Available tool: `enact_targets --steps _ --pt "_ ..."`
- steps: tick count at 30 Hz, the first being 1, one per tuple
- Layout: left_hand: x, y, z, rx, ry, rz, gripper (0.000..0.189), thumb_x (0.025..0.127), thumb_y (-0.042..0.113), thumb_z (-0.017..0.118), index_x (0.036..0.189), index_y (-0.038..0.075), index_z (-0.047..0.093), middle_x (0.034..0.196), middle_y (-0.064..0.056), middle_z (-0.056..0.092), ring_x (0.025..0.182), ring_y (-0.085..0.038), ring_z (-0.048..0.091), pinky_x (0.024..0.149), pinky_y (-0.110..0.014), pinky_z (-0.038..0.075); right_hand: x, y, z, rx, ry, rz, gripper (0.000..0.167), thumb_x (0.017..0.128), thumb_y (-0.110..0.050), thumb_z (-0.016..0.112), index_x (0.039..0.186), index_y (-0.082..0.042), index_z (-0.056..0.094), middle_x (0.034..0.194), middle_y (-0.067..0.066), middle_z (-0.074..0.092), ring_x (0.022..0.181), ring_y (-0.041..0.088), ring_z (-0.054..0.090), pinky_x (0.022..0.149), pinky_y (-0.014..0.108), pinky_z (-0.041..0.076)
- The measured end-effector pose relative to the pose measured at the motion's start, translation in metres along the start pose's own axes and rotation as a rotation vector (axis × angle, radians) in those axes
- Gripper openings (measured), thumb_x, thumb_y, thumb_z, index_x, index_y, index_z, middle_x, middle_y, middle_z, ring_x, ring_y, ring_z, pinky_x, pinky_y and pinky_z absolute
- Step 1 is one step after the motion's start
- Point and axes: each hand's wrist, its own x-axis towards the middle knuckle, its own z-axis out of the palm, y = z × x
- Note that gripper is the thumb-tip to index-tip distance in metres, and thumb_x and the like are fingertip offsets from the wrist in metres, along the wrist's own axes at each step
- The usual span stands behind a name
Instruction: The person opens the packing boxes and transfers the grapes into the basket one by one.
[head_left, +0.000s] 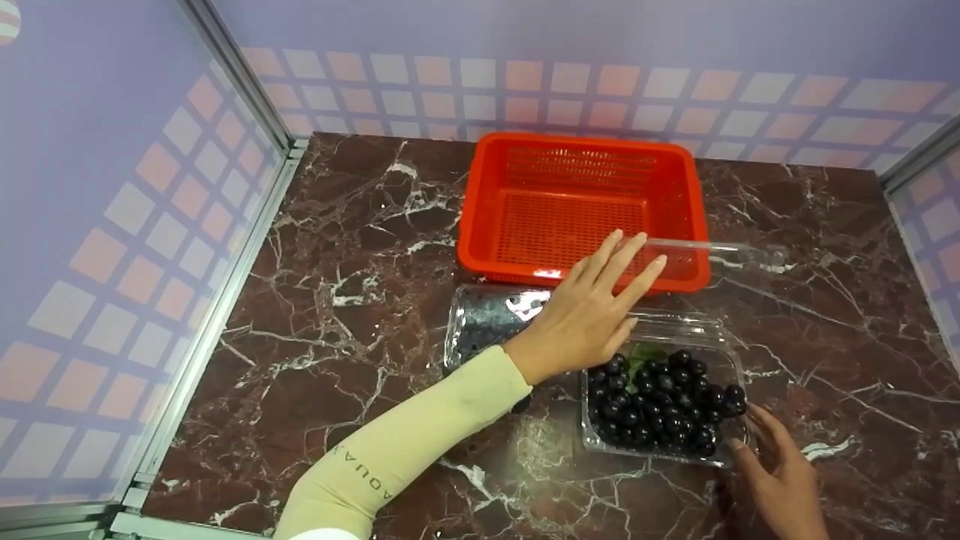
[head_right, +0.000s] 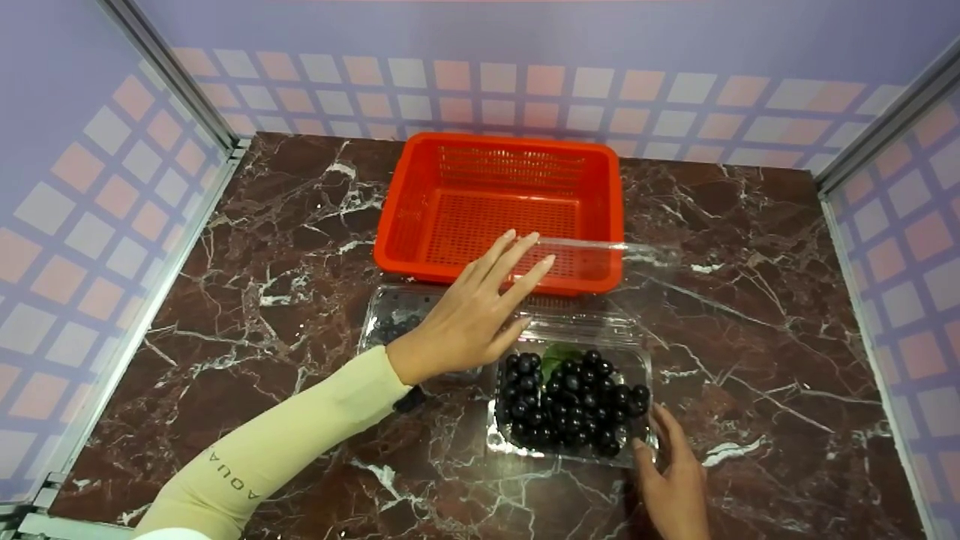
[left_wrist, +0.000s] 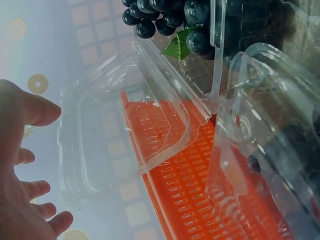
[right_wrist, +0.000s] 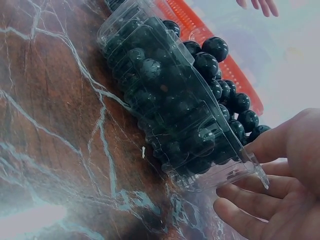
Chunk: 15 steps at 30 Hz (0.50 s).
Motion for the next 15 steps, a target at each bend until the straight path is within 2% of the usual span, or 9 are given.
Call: enact_targets --steps 7,9,13,15 --pt "-0.0011 0.0021 -0.0002 0.001 0.009 0.028 0.073 0.097 0.041 0.047 0.156 0.016 0.011 0.163 -0.013 0.006 0.151 -0.031 0.007 0.118 -0.040 0.029 0.0004 -0.0003 -0.0012 -0.034 -0.016 0.029 0.051 0.091 -0.006 0.063 0.139 0.000 0.047 0.117 -0.033 0.048 0.105 -0.029 0.043 0.087 -0.003 0.037" --pt "-0.0015 0.0029 -0.0007 -0.011 0.011 0.038 0.072 0.097 0.041 0.047 0.156 0.016 0.013 0.163 -0.013 0.007 0.151 -0.030 0.009 0.119 -0.039 0.028 0.0008 -0.0006 -0.0014 -0.058 -0.025 0.053 0.051 0.092 -0.009 0.063 0.140 -0.002 0.046 0.123 -0.024 0.051 0.104 -0.030 0.042 0.086 -0.003 0.036" --pt "-0.0019 0.0049 -0.0017 -0.025 0.007 0.070 0.070 0.098 0.039 0.046 0.156 0.015 0.015 0.163 -0.012 0.011 0.150 -0.028 0.013 0.120 -0.037 0.025 0.0020 -0.0010 -0.0010 -0.091 -0.035 0.094 0.051 0.094 -0.013 0.062 0.142 -0.005 0.045 0.134 0.004 0.053 0.103 -0.031 0.040 0.086 -0.003 0.035" --pt "-0.0022 0.0059 -0.0013 -0.026 0.006 0.095 0.068 0.098 0.039 0.046 0.155 0.014 0.017 0.162 -0.011 0.014 0.149 -0.027 0.017 0.120 -0.036 0.024 0.0024 -0.0010 -0.0005 -0.095 -0.035 0.105 0.051 0.094 -0.014 0.062 0.142 -0.006 0.045 0.134 0.004 0.053 0.103 -0.031 0.040 0.086 -0.003 0.035"
